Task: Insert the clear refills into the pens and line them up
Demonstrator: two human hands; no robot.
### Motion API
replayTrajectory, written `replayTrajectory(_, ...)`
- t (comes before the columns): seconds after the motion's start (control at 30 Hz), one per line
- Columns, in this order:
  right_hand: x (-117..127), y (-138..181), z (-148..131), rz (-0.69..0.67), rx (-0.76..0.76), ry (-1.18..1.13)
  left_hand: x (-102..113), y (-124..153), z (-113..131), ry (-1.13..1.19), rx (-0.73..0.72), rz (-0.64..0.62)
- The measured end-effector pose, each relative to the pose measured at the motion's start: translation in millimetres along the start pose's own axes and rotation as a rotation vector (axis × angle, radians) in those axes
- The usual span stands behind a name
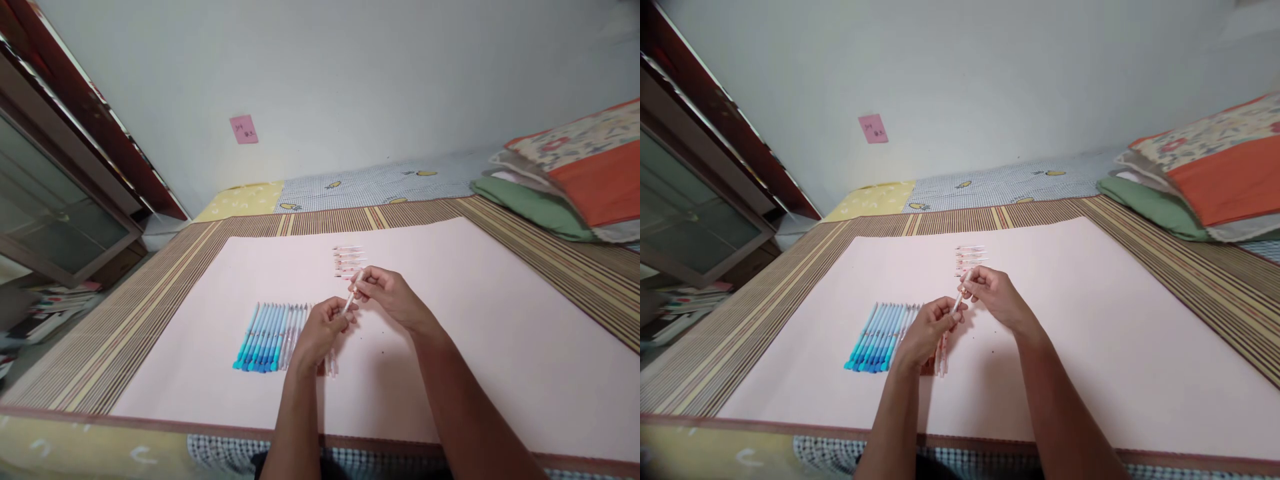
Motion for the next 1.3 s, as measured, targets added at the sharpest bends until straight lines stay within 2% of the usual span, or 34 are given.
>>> replayTrajectory(0.23,-1,1,-1,-0.024,0.006,-0.038,-4,0,-2,0.193,-0.026,-0.063)
replayTrajectory(0.37,-1,1,1,-0.053,0.006,-0.046,-4,2,2,0.196,-0.081,-0.065)
replayTrajectory(0.57,1,2,2,-0.039,-0.004,-0.047,-8,2,2,0.193,-0.082,-0.102)
replayTrajectory(0.67,-1,0,2,-0.01,-0.005,-0.035,-5,0,0,0.172,-0.099,-0.036)
replayTrajectory(0.8,0,-4,10,0.098,-0.013,0.015,1,-4,-6,0.113,-0.112,0.107)
replayTrajectory(0.93,-3,-7,18,0.128,-0.019,0.008,1,-6,-7,0.108,-0.124,0.138)
replayTrajectory(1.03,-8,-6,19,0.067,-0.034,-0.033,2,-5,-5,0.134,-0.129,0.126)
replayTrajectory(1.17,-20,-3,18,-0.107,-0.07,-0.091,2,-3,-2,0.197,-0.134,0.075)
replayTrajectory(1.3,-21,-1,19,-0.128,-0.084,-0.064,2,-3,-5,0.24,-0.108,0.059)
Point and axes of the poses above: each hand's wrist, its own y-axis away from the middle knuckle, its own x-axis out of the back of the hand, z = x × y, the point moved 9 cm from there along -y, towards the middle knuckle, and after that the axes turned 13 degrees about -z, right-handed, at the moved point
